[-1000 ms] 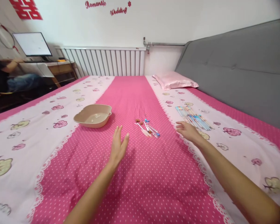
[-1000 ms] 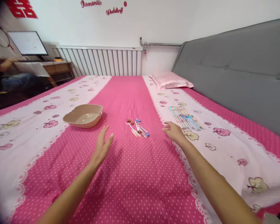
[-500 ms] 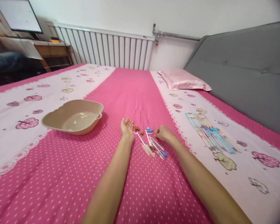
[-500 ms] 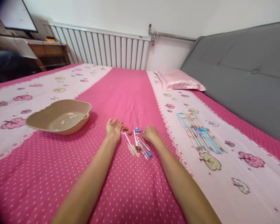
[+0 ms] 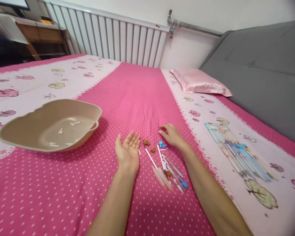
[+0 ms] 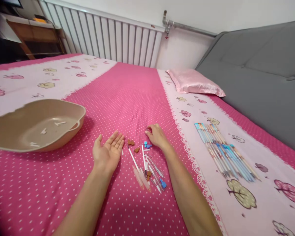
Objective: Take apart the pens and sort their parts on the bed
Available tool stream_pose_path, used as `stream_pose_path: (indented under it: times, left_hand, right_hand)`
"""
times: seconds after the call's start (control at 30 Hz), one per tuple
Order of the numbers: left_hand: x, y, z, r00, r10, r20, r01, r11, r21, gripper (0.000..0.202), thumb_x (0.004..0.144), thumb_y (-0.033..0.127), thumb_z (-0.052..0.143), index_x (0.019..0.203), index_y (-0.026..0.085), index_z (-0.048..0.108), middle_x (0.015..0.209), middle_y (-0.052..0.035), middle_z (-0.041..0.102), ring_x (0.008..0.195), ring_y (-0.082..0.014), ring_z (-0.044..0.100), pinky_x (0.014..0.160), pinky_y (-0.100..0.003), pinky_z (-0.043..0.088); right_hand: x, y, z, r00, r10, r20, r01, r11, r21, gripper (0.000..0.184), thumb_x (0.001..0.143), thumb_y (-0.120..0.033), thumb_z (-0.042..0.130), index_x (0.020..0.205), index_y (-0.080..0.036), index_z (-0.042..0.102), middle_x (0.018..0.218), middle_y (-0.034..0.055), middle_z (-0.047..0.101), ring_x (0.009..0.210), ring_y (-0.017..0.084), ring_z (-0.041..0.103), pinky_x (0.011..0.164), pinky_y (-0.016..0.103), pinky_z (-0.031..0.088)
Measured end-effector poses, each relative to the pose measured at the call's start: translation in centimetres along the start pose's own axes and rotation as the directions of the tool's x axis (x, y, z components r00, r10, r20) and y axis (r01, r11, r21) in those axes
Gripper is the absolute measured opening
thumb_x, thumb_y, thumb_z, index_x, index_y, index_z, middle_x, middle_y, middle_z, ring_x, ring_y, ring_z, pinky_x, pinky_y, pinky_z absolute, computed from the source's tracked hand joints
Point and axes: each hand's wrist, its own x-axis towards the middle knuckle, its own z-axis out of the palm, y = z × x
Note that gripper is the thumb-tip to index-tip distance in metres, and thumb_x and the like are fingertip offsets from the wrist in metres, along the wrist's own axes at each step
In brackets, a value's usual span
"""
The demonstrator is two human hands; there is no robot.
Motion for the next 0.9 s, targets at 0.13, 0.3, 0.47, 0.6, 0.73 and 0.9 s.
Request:
stream_pose_path:
  times: [0.13,0.3,0.47,0.6,0.73,0.9]
  left_hand:
    - [0.04,-0.13,0.02,0.999,-0.022,-0.031,0.021,1.000,-0.013,0.048,0.083,0.045,0.036,0.106,0.008,0.056,0.112,-0.0194,0.057,0.104,-0.0222,0.057,0.095,-0.033,0.042]
    - [-0.04,-0.21,0.02,0.999,-0.003,-0.038,0.002,1.000,-0.006,0.050,0.083,0.045,0.036,0.107,0.006,0.055,0.113,-0.0204,0.057,0.104,-0.0230,0.058,0.095,-0.034,0.042]
    - [-0.15,-0.11,0.07,0.999,-0.009,-0.038,0.009,1.000,-0.002,0.049,0.083,0.044,0.036,0.108,0.007,0.055,0.112,-0.0198,0.057,0.103,-0.0226,0.058,0.095,-0.034,0.043]
    - [-0.17,-0.08,0.04,0.999,-0.005,-0.033,0.005,1.000,0.011,0.050,0.084,0.044,0.036,0.108,0.005,0.055,0.113,-0.0208,0.057,0.104,-0.0233,0.058,0.096,-0.033,0.042]
    - [-0.15,-0.10,0.02,0.999,-0.010,-0.038,0.011,1.000,0.007,0.048,0.084,0.043,0.036,0.108,0.006,0.055,0.113,-0.0204,0.057,0.104,-0.0229,0.058,0.095,-0.034,0.043]
    - [-0.15,-0.09,0.06,0.999,-0.015,-0.044,0.015,1.000,-0.006,0.047,0.083,0.043,0.036,0.106,0.007,0.057,0.111,-0.0198,0.058,0.103,-0.0223,0.058,0.093,-0.033,0.045]
  right_hand:
    - [0.04,0.65,0.60,0.993,-0.119,-0.001,0.119,0.992,0.044,0.038,0.078,-0.029,0.059,0.113,-0.015,0.057,0.106,0.0118,0.055,0.085,0.017,0.055,0.079,0.032,0.043]
    - [0.28,0.47,0.52,0.990,-0.143,0.018,0.142,0.988,0.063,0.018,0.076,-0.017,0.060,0.094,-0.016,0.064,0.088,0.0067,0.060,0.076,0.015,0.056,0.074,0.028,0.044]
    - [0.26,0.58,0.71,0.984,-0.179,0.005,0.178,0.980,0.093,0.028,0.077,-0.014,0.059,0.105,-0.020,0.062,0.090,0.0043,0.060,0.073,0.012,0.056,0.074,0.027,0.044]
    - [0.26,0.80,0.69,0.971,-0.238,0.029,0.233,0.967,0.105,0.032,0.078,-0.015,0.058,0.109,-0.020,0.062,0.087,0.0043,0.059,0.074,0.013,0.055,0.074,0.028,0.043]
    - [0.16,0.68,0.48,0.960,-0.272,0.070,0.265,0.960,0.093,0.029,0.082,-0.023,0.054,0.109,-0.020,0.062,0.086,0.0051,0.058,0.074,0.014,0.054,0.072,0.028,0.043]
    - [0.12,0.46,1.09,0.966,-0.255,0.037,0.249,0.961,0.123,0.024,0.076,-0.027,0.061,0.098,-0.019,0.063,0.085,0.0037,0.057,0.067,0.012,0.053,0.068,0.027,0.043]
